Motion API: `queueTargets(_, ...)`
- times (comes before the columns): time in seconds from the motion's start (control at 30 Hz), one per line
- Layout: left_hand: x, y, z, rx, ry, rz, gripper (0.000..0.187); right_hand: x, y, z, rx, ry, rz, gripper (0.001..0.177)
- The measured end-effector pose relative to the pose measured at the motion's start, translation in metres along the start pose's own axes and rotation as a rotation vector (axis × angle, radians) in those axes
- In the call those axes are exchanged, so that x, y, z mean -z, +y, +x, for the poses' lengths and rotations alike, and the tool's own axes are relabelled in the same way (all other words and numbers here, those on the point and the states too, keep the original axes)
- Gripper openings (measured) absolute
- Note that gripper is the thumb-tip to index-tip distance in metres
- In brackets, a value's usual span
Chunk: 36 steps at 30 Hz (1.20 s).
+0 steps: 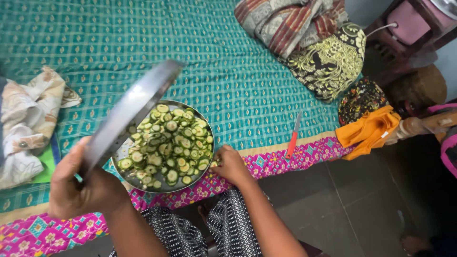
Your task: The person sits on a bed and slices green vegetables into small rounds using a knife. They transfer the sliced pieces from one metal plate to another, occasionally scraping the plate clean.
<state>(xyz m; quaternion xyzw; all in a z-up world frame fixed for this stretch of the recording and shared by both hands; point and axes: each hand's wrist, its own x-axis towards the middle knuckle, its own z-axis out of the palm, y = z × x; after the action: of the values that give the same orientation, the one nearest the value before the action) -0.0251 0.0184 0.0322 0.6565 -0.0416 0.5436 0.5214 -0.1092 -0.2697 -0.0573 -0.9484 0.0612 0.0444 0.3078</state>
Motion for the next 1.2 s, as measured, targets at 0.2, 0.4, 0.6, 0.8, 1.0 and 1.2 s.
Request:
queueTargets(0.2,-0.005,0.011,0.004,0.089,-0.006,0.037,0.012,0.004,-0.006,0.000,0.002,0.050,-0.027,0.021)
queueTargets(0.4,0.002,0.003,0.001,0.136,0.042,-0.027,0.012,0.033,-0.056,-0.002,0.053,0.350,0.307,0.017)
queueTargets(0.6,0.004,-0.016,-0.005,0.411,0.176,-0.216,0.007,0.023,-0.125,0.029,0.444,0.138,0.237,0.026)
queueTargets(0.8,-0.005,-0.019,-0.013,0.501,0.049,-0.324,0.016,0.019,-0.163,0.086,0.606,0.393,0.288,0.033)
queueTargets(1.0,-0.013,-0.022,-0.025,0.515,0.076,-0.347,0.016,0.006,-0.149,0.100,0.551,0.313,0.084,0.026)
queueTargets(1.2,-0.016,-0.018,-0.033,0.392,-0.006,-0.168,0.016,0.003,-0.130,0.090,0.514,-0.164,0.086,0.016)
